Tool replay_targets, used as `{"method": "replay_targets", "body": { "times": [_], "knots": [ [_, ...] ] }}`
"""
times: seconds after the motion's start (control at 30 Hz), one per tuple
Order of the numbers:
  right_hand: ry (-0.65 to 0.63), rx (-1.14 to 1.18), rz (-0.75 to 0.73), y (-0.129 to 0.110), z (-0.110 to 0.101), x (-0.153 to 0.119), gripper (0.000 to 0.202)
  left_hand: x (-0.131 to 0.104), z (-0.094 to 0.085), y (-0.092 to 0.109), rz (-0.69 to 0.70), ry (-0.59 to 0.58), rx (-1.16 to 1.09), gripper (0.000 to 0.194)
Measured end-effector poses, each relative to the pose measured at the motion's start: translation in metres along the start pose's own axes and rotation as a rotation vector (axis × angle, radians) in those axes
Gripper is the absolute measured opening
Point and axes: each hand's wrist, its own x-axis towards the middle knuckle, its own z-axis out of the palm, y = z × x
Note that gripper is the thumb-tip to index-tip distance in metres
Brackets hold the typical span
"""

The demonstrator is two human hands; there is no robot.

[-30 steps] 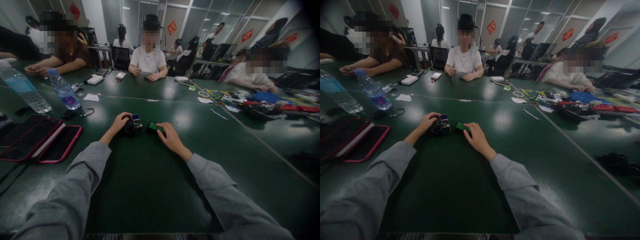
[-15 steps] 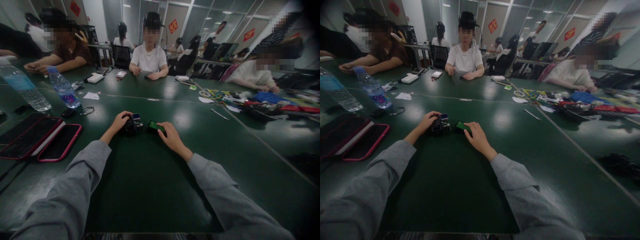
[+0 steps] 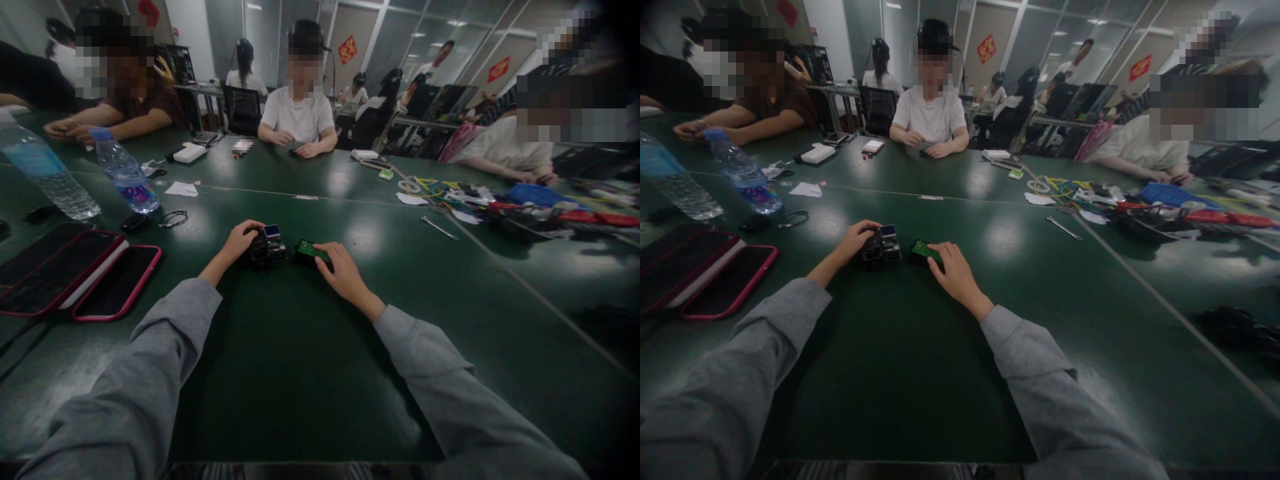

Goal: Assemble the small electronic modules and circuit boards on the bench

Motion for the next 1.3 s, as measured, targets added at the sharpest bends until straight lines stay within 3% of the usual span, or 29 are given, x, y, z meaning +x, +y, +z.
{"method": "replay_targets", "body": {
  "times": [1.3],
  "knots": [
    [0.009,-0.006,-0.013,0.0006,0.0012,0.0003,0.035,-0.0003,0.0,-0.0014,-0.001,0.003,-0.007,0.03]
  ]
}}
